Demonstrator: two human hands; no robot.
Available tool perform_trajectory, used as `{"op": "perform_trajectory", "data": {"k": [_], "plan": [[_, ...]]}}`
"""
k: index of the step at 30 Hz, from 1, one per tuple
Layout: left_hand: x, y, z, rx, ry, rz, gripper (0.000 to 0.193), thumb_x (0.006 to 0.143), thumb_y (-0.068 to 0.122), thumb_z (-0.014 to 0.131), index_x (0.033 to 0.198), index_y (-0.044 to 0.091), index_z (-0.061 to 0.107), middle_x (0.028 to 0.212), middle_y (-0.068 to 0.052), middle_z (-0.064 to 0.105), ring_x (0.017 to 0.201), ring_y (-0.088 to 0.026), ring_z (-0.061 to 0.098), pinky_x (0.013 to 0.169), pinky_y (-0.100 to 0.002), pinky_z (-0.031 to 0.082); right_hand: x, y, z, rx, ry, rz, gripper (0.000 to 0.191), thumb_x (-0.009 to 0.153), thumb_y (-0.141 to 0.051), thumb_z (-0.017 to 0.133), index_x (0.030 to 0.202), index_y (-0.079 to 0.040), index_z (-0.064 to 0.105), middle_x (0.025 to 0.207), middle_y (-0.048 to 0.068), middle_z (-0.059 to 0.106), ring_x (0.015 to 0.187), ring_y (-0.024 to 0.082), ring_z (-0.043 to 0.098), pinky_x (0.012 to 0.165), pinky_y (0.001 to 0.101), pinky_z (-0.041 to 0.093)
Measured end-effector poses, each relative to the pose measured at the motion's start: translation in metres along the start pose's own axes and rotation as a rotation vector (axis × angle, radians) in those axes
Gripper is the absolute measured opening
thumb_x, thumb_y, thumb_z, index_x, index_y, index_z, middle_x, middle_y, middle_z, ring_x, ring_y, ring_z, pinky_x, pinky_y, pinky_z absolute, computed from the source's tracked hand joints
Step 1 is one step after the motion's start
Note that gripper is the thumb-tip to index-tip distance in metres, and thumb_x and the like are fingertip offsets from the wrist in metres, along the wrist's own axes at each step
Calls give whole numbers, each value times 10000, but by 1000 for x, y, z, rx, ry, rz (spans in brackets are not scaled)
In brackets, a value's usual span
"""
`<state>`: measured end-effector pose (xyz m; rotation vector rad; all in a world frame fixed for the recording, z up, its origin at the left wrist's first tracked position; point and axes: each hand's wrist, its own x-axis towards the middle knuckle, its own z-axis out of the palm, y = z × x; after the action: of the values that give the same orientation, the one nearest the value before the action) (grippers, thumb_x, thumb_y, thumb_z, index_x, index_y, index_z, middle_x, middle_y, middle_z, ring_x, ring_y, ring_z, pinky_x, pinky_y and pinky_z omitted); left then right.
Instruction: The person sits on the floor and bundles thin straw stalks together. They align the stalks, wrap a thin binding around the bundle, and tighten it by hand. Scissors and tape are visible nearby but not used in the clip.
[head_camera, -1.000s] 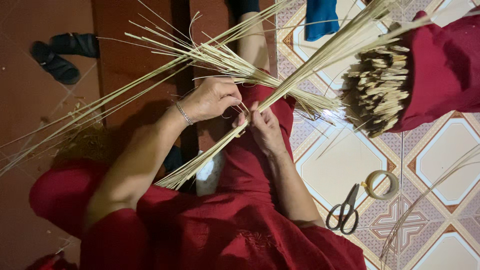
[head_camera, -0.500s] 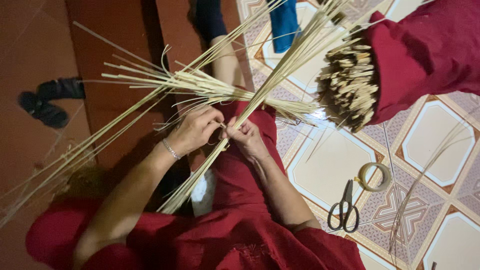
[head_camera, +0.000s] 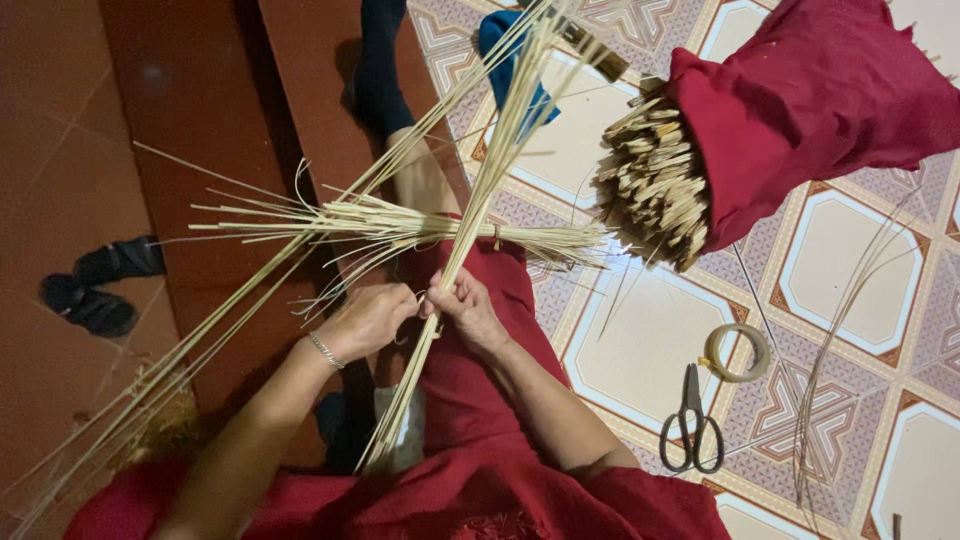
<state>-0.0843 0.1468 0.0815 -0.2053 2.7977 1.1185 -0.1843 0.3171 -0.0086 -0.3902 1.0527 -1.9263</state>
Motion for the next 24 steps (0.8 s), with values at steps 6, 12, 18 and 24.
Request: {"op": "perform_trajectory", "data": {"k": [6, 12, 18, 24], "plan": [[6, -9, 13, -330, 70, -28, 195, 1031, 155, 540, 951, 19, 654, 852, -150, 689, 789, -298, 666, 726, -408, 552, 3, 0, -1, -76, 20, -2, 201, 1019, -140, 686, 1165, -38, 592, 1036, 49, 668, 888, 127, 669, 765, 280, 558], [15, -19, 25, 306, 350, 191, 99, 984, 83, 586, 1000, 29, 668, 942, -161, 699, 850, -325, 690, 756, -424, 566, -4, 10, 3, -26, 15, 31, 227, 1008, -144, 698, 1170, -28, 589, 970, 73, 674, 819, 165, 710, 737, 301, 583], [-6, -10, 25, 263, 209, 111, 115, 978, 88, 675, 1000, -3, 741, 908, -152, 727, 763, -250, 716, 629, -319, 613, -12, 22, 3, -25, 22, 0, 228, 1016, -127, 679, 1193, -25, 577, 983, 79, 687, 849, 165, 724, 759, 311, 595], [-21, 6, 1, 406, 259, 133, 72, 975, 55, 718, 1024, 9, 745, 939, -138, 733, 798, -220, 702, 661, -327, 595, -16, 23, 7, 50, -26, -19, 251, 1021, -129, 679, 1222, -6, 594, 1017, 79, 694, 911, 171, 727, 794, 314, 593]]}}
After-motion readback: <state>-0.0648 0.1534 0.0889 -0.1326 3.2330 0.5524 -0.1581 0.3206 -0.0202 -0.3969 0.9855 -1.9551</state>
